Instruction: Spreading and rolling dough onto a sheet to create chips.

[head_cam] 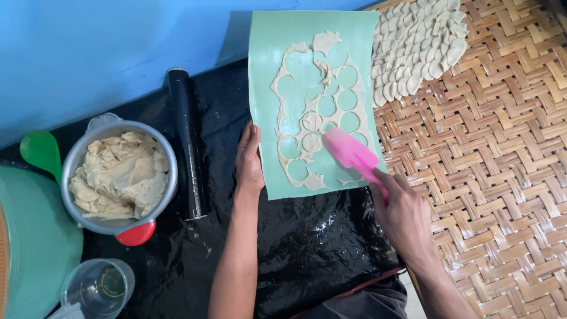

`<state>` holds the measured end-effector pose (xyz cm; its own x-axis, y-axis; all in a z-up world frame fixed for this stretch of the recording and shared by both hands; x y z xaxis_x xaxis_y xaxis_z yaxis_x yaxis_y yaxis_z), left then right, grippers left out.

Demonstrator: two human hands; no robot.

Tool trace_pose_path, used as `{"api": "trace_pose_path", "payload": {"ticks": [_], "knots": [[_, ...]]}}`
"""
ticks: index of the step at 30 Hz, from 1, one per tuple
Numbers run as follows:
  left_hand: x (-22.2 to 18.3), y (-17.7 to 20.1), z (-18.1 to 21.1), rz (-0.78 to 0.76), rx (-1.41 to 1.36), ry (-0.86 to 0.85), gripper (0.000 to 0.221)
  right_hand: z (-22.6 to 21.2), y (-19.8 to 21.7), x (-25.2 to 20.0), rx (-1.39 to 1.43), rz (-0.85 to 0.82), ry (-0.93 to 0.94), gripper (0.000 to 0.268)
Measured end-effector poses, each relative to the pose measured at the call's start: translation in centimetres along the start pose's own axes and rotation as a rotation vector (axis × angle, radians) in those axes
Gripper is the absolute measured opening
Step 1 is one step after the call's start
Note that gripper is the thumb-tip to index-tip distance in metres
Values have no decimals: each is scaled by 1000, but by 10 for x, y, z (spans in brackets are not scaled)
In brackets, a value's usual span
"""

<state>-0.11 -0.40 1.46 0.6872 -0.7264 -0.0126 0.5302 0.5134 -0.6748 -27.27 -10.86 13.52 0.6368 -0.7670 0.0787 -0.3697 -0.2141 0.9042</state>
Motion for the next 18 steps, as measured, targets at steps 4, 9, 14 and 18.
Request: {"api": "trace_pose_path", "payload": {"ticks": [4,9,14,18], "knots": [[0,-2,2,-1,-14,-3,48,9,-9,5,83,-12,18,31],[1,0,0,16,-26,-3,48,32,-24,11,292,-79,-5,33],[2,7,-5,5,-43,-12,46,42,-30,16,436,-238,-164,37],[3,3,-3,22,-43,6,47,59,-43,18,762,-309,-203,40]]}}
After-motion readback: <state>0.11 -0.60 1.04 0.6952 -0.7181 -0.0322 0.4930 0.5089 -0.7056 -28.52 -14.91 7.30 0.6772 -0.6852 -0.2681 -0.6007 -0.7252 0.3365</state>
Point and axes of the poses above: each hand's wrist, its own x-axis towards the middle knuckle, its own y-axis out of the back of the hand, z = x × y, the point moved 1 cm from there along x, towards the middle knuckle
